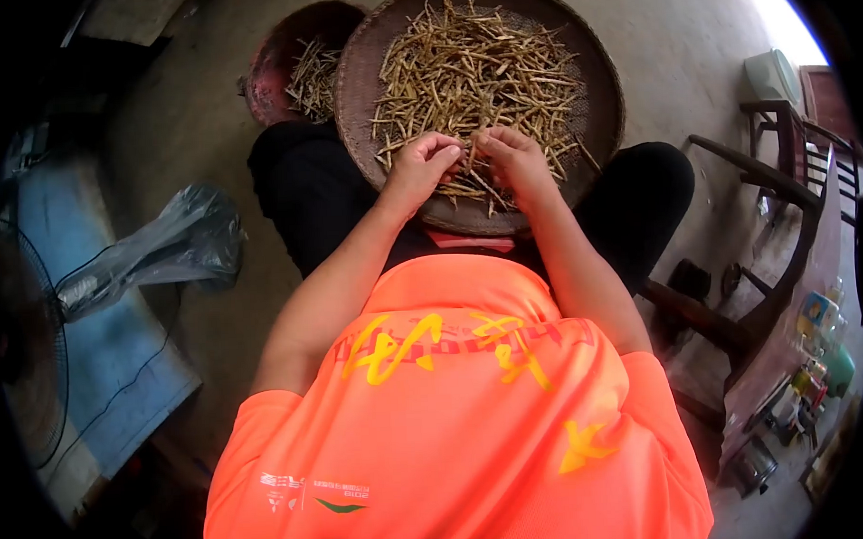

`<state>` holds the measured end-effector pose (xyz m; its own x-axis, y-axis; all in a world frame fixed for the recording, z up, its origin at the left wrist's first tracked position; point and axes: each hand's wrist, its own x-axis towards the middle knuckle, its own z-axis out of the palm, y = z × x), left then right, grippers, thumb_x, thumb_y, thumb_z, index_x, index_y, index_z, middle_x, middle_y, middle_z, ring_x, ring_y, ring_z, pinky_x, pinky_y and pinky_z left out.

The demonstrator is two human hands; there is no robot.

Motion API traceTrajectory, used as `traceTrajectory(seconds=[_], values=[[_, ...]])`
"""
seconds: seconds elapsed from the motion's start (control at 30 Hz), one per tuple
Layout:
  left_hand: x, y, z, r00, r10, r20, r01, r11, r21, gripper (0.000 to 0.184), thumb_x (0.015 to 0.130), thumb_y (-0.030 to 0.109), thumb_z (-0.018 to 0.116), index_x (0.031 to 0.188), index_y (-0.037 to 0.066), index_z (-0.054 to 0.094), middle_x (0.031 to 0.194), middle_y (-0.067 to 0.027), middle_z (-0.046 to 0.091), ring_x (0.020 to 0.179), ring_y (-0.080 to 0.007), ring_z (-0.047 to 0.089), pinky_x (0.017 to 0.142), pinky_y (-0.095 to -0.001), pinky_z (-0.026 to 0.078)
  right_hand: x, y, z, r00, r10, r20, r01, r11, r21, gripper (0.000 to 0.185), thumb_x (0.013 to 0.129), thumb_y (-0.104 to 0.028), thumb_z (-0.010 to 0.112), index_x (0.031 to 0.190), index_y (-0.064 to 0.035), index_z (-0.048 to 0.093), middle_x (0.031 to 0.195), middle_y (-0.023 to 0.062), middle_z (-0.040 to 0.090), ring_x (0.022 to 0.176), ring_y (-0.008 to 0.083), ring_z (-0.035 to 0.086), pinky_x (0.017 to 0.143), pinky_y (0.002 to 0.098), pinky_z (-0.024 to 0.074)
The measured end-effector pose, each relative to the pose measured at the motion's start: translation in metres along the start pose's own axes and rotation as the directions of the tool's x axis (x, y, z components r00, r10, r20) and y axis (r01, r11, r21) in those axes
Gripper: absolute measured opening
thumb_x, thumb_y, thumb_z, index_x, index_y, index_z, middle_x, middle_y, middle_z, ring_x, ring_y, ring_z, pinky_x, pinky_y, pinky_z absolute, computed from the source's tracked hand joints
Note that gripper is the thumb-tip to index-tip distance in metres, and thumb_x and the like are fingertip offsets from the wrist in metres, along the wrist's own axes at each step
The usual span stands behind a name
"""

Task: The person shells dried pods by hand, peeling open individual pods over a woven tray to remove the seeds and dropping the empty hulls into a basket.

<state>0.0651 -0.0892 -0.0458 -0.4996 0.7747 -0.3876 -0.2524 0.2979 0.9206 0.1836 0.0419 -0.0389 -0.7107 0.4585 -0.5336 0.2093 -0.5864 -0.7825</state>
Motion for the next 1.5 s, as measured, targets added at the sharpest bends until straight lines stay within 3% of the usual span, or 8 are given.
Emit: traceTrajectory(seconds=[0.03, 0.1, 0.23, 0.43, 0.6, 0.9, 1.2, 1.5], values=[[-0.001, 0.001, 0.002, 0.999, -0.017, 0.050, 0.020, 0.997, -0.068, 0.018, 0.091, 0.016, 0.055, 0.103, 0.003, 0.059, 0.089, -0.0039, 0.063, 0.074, -0.0088, 0.059, 0.065, -0.0217, 0.048, -0.002, 0.002, -0.001, 0.998, 0.022, 0.065, -0.030, 0.993, 0.115, 0.013, 0.087, -0.019, 0.063, 0.090, -0.0070, 0.063, 0.070, -0.0049, 0.057, 0.047, 0.0009, 0.036, 0.042, 0.0162, 0.0253], [-0.005, 0.005, 0.005, 0.987, -0.055, 0.150, 0.090, 0.968, -0.234, 0.019, 0.091, 0.018, 0.058, 0.103, 0.003, 0.058, 0.087, -0.0040, 0.064, 0.075, -0.0095, 0.060, 0.067, -0.0224, 0.049, -0.004, 0.006, -0.003, 0.992, 0.055, 0.112, -0.072, 0.985, 0.159, 0.013, 0.088, -0.018, 0.061, 0.093, -0.0058, 0.063, 0.071, -0.0036, 0.057, 0.048, 0.0014, 0.036, 0.042, 0.0157, 0.0265], [-0.009, 0.004, 0.003, 0.979, -0.114, 0.168, 0.162, 0.937, -0.308, 0.019, 0.090, 0.018, 0.059, 0.101, 0.003, 0.058, 0.086, -0.0044, 0.064, 0.075, -0.0100, 0.061, 0.067, -0.0227, 0.049, -0.005, 0.007, -0.002, 0.983, 0.075, 0.166, -0.106, 0.977, 0.186, 0.014, 0.089, -0.015, 0.060, 0.097, -0.0039, 0.061, 0.071, -0.0027, 0.055, 0.048, 0.0018, 0.037, 0.042, 0.0149, 0.0280], [-0.013, 0.002, 0.005, 0.988, -0.121, 0.093, 0.138, 0.967, -0.215, 0.016, 0.089, 0.016, 0.060, 0.098, 0.003, 0.059, 0.084, -0.0044, 0.065, 0.072, -0.0097, 0.061, 0.066, -0.0223, 0.050, -0.003, 0.012, 0.001, 0.993, 0.028, 0.113, -0.036, 0.997, 0.071, 0.013, 0.087, -0.015, 0.062, 0.094, -0.0040, 0.060, 0.070, -0.0027, 0.055, 0.050, 0.0022, 0.040, 0.042, 0.0157, 0.0305], [-0.015, -0.004, 0.016, 0.995, 0.081, -0.063, -0.080, 0.997, 0.024, 0.009, 0.087, 0.009, 0.061, 0.091, 0.001, 0.062, 0.078, -0.0020, 0.064, 0.065, -0.0059, 0.058, 0.059, -0.0186, 0.048, -0.005, 0.011, 0.003, 0.995, -0.010, 0.100, 0.011, 1.000, -0.004, 0.012, 0.086, -0.015, 0.061, 0.091, -0.0035, 0.059, 0.069, -0.0020, 0.056, 0.050, 0.0035, 0.045, 0.043, 0.0165, 0.0345], [-0.016, -0.007, 0.019, 0.985, 0.139, -0.106, -0.125, 0.984, 0.128, 0.007, 0.087, 0.008, 0.062, 0.086, 0.001, 0.061, 0.071, 0.0002, 0.061, 0.059, -0.0041, 0.055, 0.053, -0.0183, 0.046, -0.003, 0.018, 0.006, 0.998, -0.012, 0.061, 0.014, 0.999, -0.039, 0.013, 0.088, -0.016, 0.058, 0.090, -0.0028, 0.058, 0.067, -0.0001, 0.057, 0.051, 0.0056, 0.051, 0.045, 0.0180, 0.0401], [-0.013, -0.008, 0.019, 0.990, 0.076, -0.122, -0.071, 0.996, 0.046, 0.007, 0.087, 0.009, 0.062, 0.085, 0.003, 0.060, 0.068, 0.0007, 0.059, 0.057, -0.0044, 0.055, 0.052, -0.0178, 0.045, -0.004, 0.016, 0.005, 0.998, -0.006, 0.068, 0.010, 0.998, -0.058, 0.013, 0.088, -0.015, 0.058, 0.093, -0.0022, 0.059, 0.073, 0.0009, 0.059, 0.056, 0.0058, 0.054, 0.047, 0.0177, 0.0433], [-0.013, -0.010, 0.015, 0.986, 0.129, -0.102, -0.117, 0.986, 0.117, 0.007, 0.086, 0.008, 0.062, 0.083, 0.002, 0.058, 0.067, 0.0007, 0.059, 0.056, -0.0043, 0.054, 0.050, -0.0179, 0.044, -0.006, 0.011, 0.007, 0.997, -0.002, 0.081, 0.009, 0.995, -0.095, 0.017, 0.088, -0.016, 0.061, 0.096, -0.0011, 0.060, 0.074, 0.0006, 0.059, 0.056, 0.0060, 0.055, 0.047, 0.0178, 0.0442]])
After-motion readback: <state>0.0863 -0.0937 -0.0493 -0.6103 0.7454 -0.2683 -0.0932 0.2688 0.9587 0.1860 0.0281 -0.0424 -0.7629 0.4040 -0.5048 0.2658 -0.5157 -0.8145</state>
